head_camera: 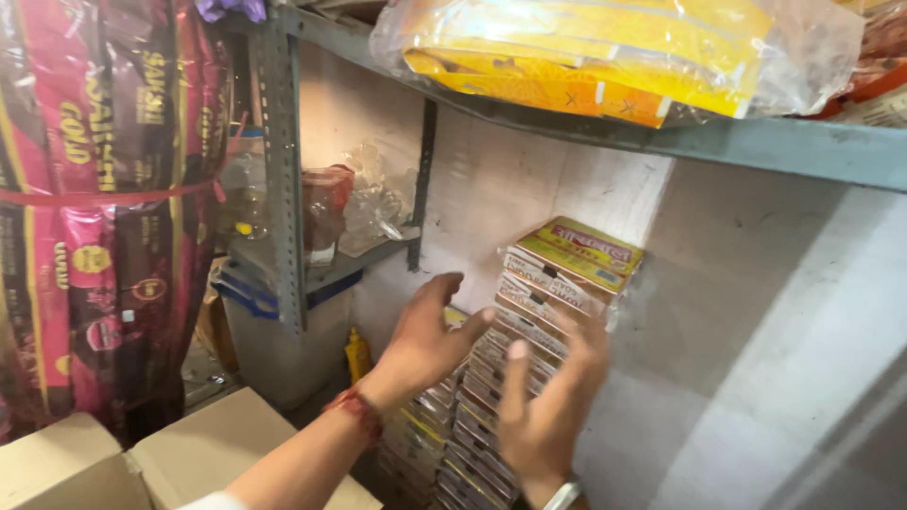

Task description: The person repeatedly picks small yellow soap boxes from a cardboard carton and stacks them into neat columns on the floor. The person handles the boxes by hand, placing them one by one to build up multiple stacks.

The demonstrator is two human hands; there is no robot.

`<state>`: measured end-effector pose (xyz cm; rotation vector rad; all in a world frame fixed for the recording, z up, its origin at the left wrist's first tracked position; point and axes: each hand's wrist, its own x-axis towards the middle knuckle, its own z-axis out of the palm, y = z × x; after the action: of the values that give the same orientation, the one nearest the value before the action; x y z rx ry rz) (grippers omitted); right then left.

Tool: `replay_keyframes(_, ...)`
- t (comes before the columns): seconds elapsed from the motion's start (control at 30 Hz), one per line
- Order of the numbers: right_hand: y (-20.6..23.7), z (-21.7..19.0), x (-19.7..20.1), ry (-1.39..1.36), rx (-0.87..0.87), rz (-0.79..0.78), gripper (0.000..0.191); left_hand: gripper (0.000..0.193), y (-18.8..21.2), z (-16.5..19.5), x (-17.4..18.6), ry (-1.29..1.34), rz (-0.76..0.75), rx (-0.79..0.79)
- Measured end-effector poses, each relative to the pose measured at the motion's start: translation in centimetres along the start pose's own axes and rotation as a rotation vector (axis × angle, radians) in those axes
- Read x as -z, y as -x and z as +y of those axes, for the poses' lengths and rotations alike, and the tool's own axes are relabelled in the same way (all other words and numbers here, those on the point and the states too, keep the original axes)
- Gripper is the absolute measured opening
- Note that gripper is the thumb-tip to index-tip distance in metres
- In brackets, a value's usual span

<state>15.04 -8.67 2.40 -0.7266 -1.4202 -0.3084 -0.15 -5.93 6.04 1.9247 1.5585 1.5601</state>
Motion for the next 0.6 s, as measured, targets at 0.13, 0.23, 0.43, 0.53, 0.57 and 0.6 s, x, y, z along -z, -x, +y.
replay_keyframes(0.13, 0.2, -5.5, -0.9, -0.389, -0.108, -0.306, 0.017, 0.054, 4.2, -2.0, 4.3, 0.092, 0.019, -0.002)
replay_keyframes(0.23, -0.2, -9.0, -2.8, -0.620, -0.272, -0.593, 0.016, 0.045, 7.4, -4.2, 9.6, 0.131, -0.001, 0.040)
replay_keyframes(0.43, 3.0, -16.3, -8.1, -0.946, -0.289, -1.317, 0.019, 0.034, 17.0, -8.7, 20.5, -0.293, -0.317, 0.504)
replay_keyframes(0.53, 6.0, -20.3, -10.3, -1.014, -0.170, -1.663, 0.023, 0.043, 22.6, -9.7, 24.4, -0.483, -0.595, 0.528)
replay_keyframes(0.57, 7.0, -21.5, -10.8, -0.926, -0.045, -1.721, 0.024, 0.048, 24.5, -9.9, 25.6, -0.546, -0.696, 0.495)
replay_keyframes(0.6, 8.2, -22.5, -11.1, -0.832, 0.082, -1.768, 0.025, 0.057, 26.4, -10.0, 26.5, -0.623, -0.750, 0.619)
